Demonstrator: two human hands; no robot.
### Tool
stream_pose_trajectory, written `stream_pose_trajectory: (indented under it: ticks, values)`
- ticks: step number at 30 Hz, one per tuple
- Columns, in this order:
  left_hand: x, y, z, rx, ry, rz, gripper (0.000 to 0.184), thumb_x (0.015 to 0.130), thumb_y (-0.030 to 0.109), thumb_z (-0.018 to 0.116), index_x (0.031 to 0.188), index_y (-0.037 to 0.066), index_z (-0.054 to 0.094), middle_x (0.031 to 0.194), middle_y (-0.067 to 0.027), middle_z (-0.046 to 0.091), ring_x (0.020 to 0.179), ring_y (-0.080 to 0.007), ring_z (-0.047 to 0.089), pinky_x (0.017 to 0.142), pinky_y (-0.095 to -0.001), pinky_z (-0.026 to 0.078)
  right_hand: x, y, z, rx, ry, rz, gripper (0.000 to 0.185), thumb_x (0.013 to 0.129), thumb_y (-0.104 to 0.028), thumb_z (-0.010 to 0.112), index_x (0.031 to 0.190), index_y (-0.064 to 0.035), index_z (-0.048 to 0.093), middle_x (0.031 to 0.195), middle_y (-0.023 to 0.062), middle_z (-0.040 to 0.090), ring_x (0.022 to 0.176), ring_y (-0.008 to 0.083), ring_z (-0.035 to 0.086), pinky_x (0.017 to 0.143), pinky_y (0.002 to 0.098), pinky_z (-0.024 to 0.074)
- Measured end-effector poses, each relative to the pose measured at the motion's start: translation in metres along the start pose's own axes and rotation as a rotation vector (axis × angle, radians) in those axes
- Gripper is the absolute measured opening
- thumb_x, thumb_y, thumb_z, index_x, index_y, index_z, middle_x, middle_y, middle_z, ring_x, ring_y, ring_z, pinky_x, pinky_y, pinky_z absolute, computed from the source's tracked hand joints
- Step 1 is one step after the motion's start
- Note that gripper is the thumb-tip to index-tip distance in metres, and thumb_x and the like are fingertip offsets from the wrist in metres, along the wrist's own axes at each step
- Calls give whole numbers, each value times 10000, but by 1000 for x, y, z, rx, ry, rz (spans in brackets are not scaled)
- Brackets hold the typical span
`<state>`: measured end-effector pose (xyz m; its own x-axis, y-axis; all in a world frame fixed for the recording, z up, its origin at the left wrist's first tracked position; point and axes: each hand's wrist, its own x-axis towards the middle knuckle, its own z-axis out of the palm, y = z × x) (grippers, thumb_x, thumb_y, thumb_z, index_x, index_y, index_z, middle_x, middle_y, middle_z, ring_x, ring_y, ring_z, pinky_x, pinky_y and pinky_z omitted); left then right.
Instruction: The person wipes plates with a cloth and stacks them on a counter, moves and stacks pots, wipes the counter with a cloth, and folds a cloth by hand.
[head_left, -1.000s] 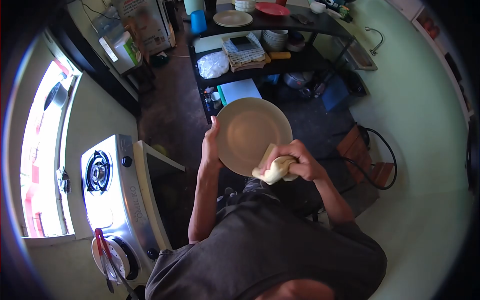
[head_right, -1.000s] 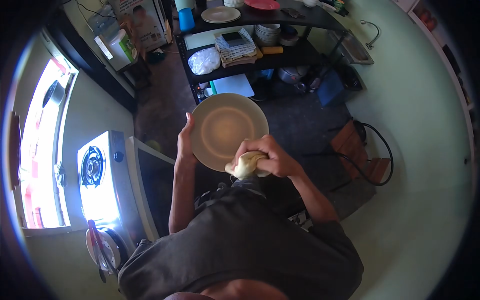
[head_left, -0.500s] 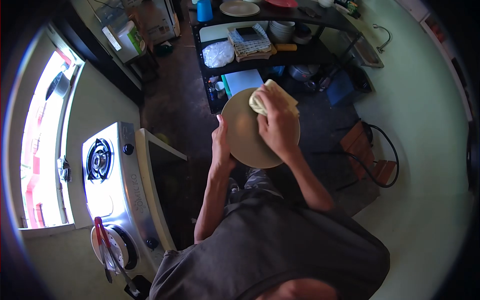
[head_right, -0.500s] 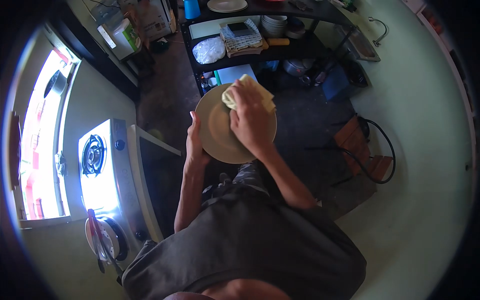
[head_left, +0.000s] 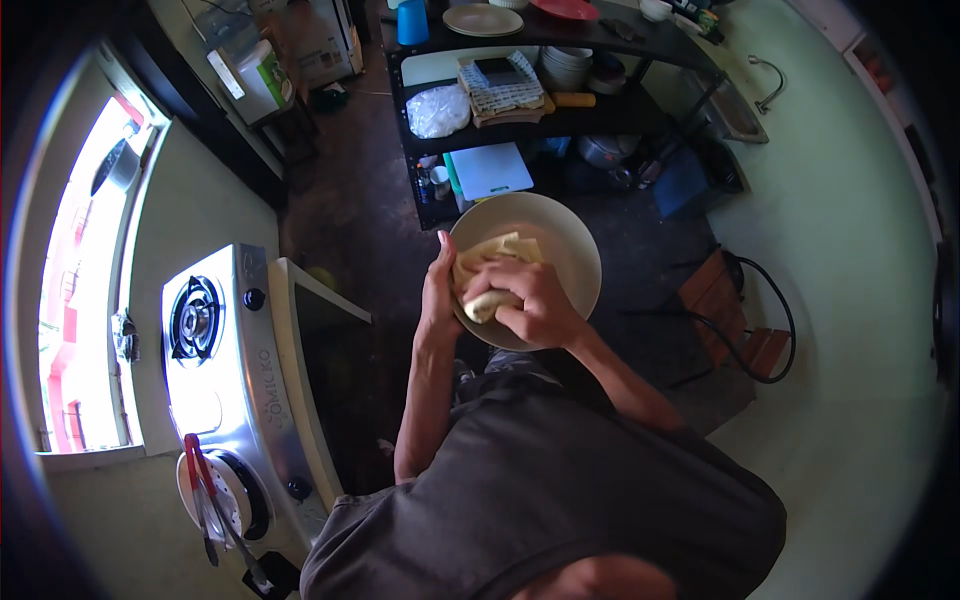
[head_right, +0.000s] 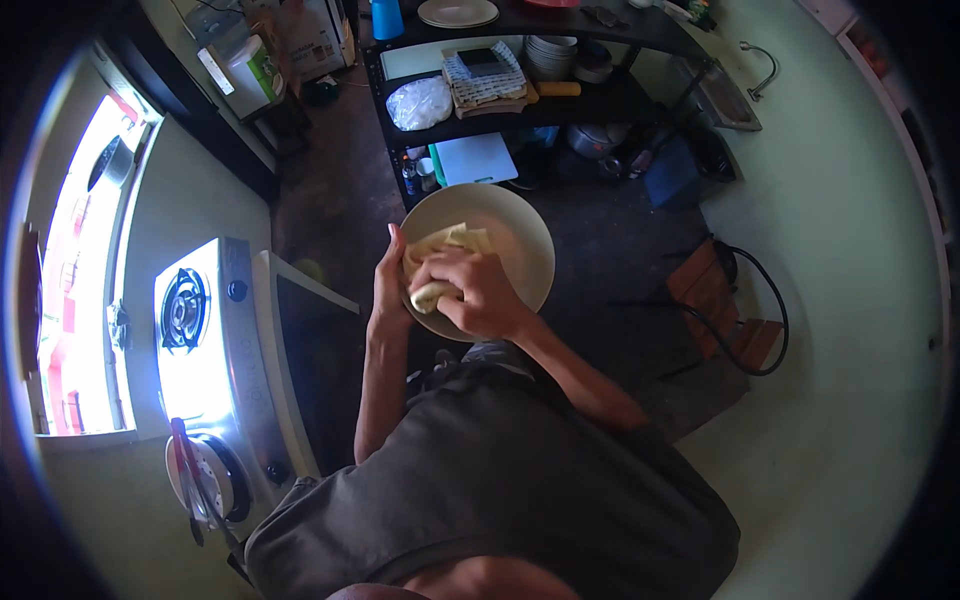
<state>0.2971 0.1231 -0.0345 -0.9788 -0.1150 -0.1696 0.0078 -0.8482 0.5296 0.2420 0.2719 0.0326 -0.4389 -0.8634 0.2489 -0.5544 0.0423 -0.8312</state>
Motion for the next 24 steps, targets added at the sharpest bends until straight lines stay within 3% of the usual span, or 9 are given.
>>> stream_pose_trajectory:
  ticks: [5, 7, 9, 12, 17, 18, 21, 22, 24]
  values:
    - [11, -1, -11, -11, 50, 11, 646, 1015, 558, 375, 1301, 1, 531, 1174, -139, 637, 1000, -238, 660, 862, -370, 554, -10, -4, -15, 175, -263, 106, 250, 661, -22, 546, 852, -10, 706, 889, 108, 734, 950, 229, 688, 903, 351, 496]
    - [12, 4, -7, -18, 52, 8, 640, 1015, 555, 379, 1317, 10, 526, 1183, -135, 633, 1009, -239, 658, 870, -382, 550, -17, -4, -29, 479, -444, 75, 269, 600, -39, 503, 791, 17, 685, 859, 140, 727, 926, 253, 691, 887, 342, 501]
    - [17, 10, -10, 86, 40, 46, 651, 1015, 561, 374, 1322, 9, 531, 1166, -127, 642, 1015, -222, 659, 872, -385, 546, -28, 1, -37, 591, -487, -6, 293, 576, -8, 489, 812, 35, 659, 817, 123, 718, 814, 211, 695, 821, 298, 519]
    - [20, 10, -14, 219, 82, 83, 671, 1011, 576, 367, 1306, 2, 549, 1145, -123, 653, 1009, -210, 663, 849, -366, 553, -39, -2, -67, 859, -307, 195, 384, 559, -151, 511, 874, 60, 579, 794, 189, 695, 777, 271, 707, 781, 350, 560]
    - [7, 15, -19, 253, 85, 127, 680, 1011, 579, 361, 1307, -6, 541, 1149, -135, 651, 1016, -224, 665, 845, -372, 559, -53, 27, -116, 721, 246, 15, 386, 669, -248, 491, 896, 60, 545, 789, 177, 649, 696, 282, 689, 672, 349, 570]
    - [2, 16, -19, 283, 90, 138, 682, 1011, 579, 360, 1310, -9, 536, 1150, -137, 650, 1020, -227, 664, 848, -374, 560, -58, 41, -115, 737, 396, 6, 354, 731, -273, 480, 891, 34, 557, 789, 138, 635, 677, 230, 663, 625, 336, 547]
    - [-11, 16, -19, 233, 51, 160, 687, 1011, 576, 361, 1329, -14, 513, 1173, -145, 640, 1029, -234, 664, 853, -380, 563, -79, 93, -114, 366, 430, 188, 307, 842, -289, 476, 875, -5, 588, 779, 91, 625, 646, 162, 619, 590, 309, 509]
    - [-13, 16, -21, 222, 33, 148, 687, 1012, 574, 360, 1335, -14, 506, 1181, -146, 636, 1038, -234, 660, 862, -383, 560, -87, 111, -98, 481, 470, 340, 385, 960, -376, 478, 866, -33, 624, 750, 36, 606, 610, 105, 577, 567, 266, 470]
    - [-15, 15, -26, 203, -1, 122, 687, 1013, 571, 359, 1347, -15, 492, 1198, -150, 629, 1055, -235, 653, 879, -388, 555, -87, 85, -83, 531, 149, 532, 534, 1005, -517, 453, 967, -29, 666, 708, -17, 600, 581, 76, 557, 540, 240, 454]
